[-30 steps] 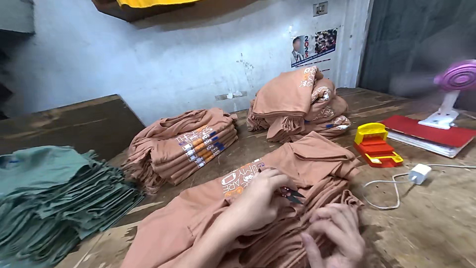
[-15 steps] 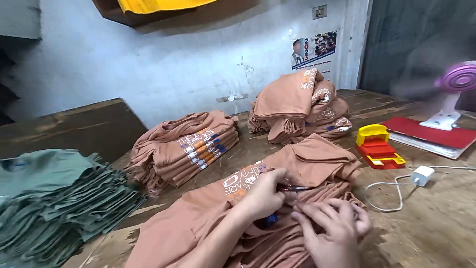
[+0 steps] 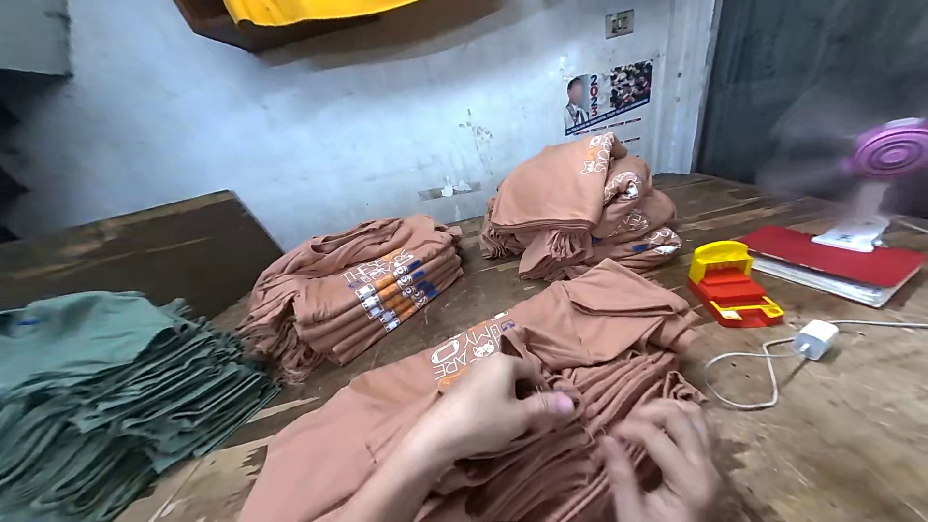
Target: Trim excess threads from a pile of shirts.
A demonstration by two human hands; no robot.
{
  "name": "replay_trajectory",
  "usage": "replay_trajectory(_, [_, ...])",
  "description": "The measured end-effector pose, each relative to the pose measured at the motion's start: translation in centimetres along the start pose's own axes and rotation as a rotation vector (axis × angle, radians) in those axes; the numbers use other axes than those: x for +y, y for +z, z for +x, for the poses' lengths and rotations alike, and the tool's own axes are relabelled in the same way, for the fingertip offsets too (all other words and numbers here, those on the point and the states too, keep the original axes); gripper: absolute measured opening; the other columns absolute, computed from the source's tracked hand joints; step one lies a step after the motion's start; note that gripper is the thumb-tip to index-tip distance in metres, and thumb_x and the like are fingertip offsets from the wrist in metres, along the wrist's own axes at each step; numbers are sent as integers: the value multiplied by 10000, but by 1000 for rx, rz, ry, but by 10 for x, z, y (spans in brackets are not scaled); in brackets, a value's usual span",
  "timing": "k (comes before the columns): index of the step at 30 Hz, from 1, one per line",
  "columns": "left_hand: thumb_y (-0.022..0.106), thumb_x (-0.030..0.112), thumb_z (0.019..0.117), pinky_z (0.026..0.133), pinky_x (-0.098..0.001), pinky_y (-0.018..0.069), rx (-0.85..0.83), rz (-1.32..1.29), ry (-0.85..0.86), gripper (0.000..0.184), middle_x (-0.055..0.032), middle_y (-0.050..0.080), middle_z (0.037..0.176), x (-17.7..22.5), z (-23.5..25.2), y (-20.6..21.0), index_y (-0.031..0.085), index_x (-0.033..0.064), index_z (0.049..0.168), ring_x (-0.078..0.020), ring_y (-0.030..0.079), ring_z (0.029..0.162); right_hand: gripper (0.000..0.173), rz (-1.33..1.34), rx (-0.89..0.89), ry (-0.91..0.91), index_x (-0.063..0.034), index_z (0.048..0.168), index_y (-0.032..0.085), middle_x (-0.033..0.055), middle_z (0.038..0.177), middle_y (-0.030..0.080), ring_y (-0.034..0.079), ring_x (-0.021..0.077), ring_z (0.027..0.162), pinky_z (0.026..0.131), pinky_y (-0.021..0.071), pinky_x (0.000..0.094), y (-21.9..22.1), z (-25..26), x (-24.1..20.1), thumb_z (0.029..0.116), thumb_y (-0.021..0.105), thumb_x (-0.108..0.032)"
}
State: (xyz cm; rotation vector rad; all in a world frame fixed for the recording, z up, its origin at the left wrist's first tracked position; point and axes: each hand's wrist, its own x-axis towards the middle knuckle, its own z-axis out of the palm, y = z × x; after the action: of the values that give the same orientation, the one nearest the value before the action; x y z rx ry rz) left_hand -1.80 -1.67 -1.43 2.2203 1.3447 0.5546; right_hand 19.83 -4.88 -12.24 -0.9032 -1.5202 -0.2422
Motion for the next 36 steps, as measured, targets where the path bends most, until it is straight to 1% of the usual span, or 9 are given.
replay_trajectory(4, [763,340,886,782,-452,571,120,165,-131,479,-40,687,921,9,12,7,576,144,1281,-210,676,846,160,12,-77,-98,-276,916,781,-46,849,675,614,130,967,1038,399,424,-3,-6,9,952,702,-411])
replay_trajectory(8, [739,19,795,685,-513,579,496,458,43,200,-57,716,889,-7,32,24,705,121,963,-264,716,832,398,85,-122,-31,-228,827,724,-37,836,676,615,128,978,1005,429,384,-16,5,1,1001,553,-544])
replay_trajectory(11, [690,107,884,897,-448,568,223,301,93,197,-31,739,1061,-21,38,14,778,154,1054,-186,693,1017,414,-148,-179,30,-231,929,802,17,965,705,635,221,961,865,494,470,-2,18,-10,861,662,-614])
replay_trajectory(14, [768,279,901,1009,-370,541,140,159,238,360,10,712,1198,-30,26,5,734,210,1253,-108,658,1122,214,-269,-122,-19,-256,813,790,2,946,723,653,212,914,828,494,445,13,12,-15,881,675,-424])
replay_trajectory(18, [706,261,942,980,-410,484,225,222,483,158,97,733,1080,-31,6,2,772,250,1085,-69,648,1062,228,-219,-39,22,-228,810,780,14,958,709,637,200,943,870,491,406,17,4,-15,932,639,-360])
replay_trajectory(23, [621,288,1022,954,-352,555,169,301,506,194,12,731,1092,-20,2,14,755,185,1117,-119,681,1052,241,-123,53,49,-218,824,773,6,941,675,605,154,954,867,474,327,27,1,-17,957,641,-368])
replay_trajectory(28, [567,408,1041,915,-377,566,62,199,302,315,-1,728,1063,-19,-6,2,741,166,1143,-114,688,993,262,-13,12,52,-209,840,731,5,982,657,603,133,1017,945,478,318,16,-1,-8,969,636,-416])
replay_trajectory(31, [668,545,939,787,-387,547,-216,16,107,486,-36,710,938,-17,-1,-4,740,115,1155,-126,653,827,302,-156,-33,36,-225,907,781,39,1042,706,620,231,1038,943,452,467,5,-3,-3,892,697,-515])
replay_trajectory(36, [733,138,848,683,-525,571,397,413,-17,242,-63,711,840,-13,24,21,656,129,1077,-276,717,795,213,-149,9,35,-235,837,748,-31,975,711,616,151,1033,995,419,394,-1,-15,-4,936,675,-408])
